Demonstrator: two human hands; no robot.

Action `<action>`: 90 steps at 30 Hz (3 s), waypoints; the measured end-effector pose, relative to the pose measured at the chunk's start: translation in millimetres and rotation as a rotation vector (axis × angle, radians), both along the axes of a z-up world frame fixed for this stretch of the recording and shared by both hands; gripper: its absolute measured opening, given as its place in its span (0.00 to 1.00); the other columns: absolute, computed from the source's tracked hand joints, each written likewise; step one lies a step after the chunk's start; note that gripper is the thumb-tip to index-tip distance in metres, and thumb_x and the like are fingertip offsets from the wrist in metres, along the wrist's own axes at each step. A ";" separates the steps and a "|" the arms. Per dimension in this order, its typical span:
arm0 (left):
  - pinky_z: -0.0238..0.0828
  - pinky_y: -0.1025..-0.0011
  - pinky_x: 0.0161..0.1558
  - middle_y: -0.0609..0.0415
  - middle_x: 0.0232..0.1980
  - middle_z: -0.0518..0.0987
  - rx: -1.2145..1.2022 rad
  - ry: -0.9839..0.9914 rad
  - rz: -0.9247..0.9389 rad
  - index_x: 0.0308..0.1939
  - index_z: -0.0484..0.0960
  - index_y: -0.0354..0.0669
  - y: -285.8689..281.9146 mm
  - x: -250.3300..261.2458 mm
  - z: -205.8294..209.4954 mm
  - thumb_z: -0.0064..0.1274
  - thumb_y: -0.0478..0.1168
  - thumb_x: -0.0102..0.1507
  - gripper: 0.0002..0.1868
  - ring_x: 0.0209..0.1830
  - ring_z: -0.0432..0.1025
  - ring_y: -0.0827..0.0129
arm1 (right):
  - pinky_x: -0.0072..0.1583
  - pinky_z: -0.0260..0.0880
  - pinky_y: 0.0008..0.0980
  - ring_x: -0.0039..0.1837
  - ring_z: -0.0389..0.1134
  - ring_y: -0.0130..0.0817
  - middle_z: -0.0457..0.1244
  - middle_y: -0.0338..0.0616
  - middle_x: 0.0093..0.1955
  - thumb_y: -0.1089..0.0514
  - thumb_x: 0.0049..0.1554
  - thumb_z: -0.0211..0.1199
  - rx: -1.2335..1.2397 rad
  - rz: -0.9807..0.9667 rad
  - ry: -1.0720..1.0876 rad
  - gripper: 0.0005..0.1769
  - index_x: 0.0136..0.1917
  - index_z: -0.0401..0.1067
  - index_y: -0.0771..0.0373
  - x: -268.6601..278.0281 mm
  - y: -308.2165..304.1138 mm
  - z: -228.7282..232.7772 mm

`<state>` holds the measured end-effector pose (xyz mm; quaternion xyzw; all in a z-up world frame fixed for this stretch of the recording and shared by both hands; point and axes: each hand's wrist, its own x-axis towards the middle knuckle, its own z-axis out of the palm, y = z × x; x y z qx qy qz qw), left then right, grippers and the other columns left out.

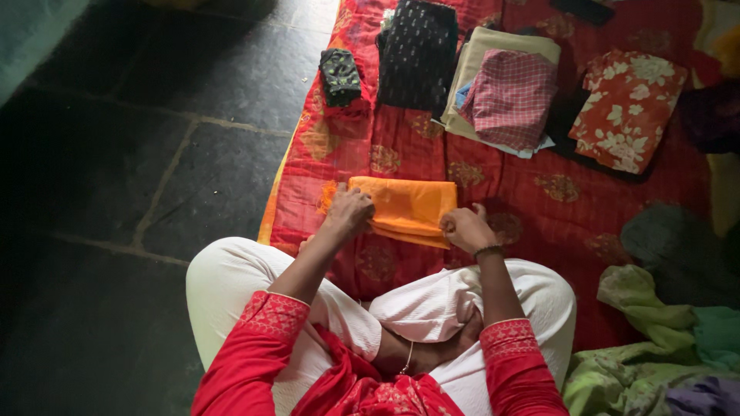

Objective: The person sits cross-legged on a red patterned mat and folds several pieces of clothing by hand. They fold a white garment, an orange cloth, and a grey top, placing each folded item into a neat pile on the mat.

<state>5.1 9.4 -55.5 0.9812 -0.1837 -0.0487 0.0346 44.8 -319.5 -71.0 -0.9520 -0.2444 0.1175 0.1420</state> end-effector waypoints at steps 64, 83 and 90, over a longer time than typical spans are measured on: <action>0.16 0.39 0.76 0.57 0.86 0.25 0.228 0.267 0.046 0.82 0.36 0.69 -56.5 -26.5 -59.4 0.42 0.41 0.67 0.44 0.85 0.23 0.57 | 0.63 0.66 0.42 0.63 0.66 0.42 0.66 0.41 0.58 0.56 0.49 0.68 0.090 0.076 -0.230 0.20 0.57 0.76 0.49 -37.4 57.3 24.6; 0.75 0.58 0.46 0.41 0.44 0.85 -0.454 0.525 0.046 0.49 0.85 0.45 3.3 -2.1 38.5 0.58 0.50 0.61 0.18 0.44 0.80 0.50 | 0.54 0.69 0.24 0.51 0.69 0.22 0.69 0.35 0.50 0.65 0.60 0.65 1.090 -0.347 0.084 0.15 0.61 0.76 0.63 -5.6 -0.1 49.7; 0.73 0.59 0.50 0.47 0.49 0.84 -0.669 0.403 0.228 0.55 0.81 0.47 25.5 12.6 25.0 0.60 0.52 0.59 0.23 0.51 0.78 0.54 | 0.60 0.69 0.31 0.58 0.70 0.30 0.69 0.42 0.58 0.61 0.62 0.64 0.953 -0.442 -0.049 0.18 0.65 0.72 0.62 19.4 17.7 -13.5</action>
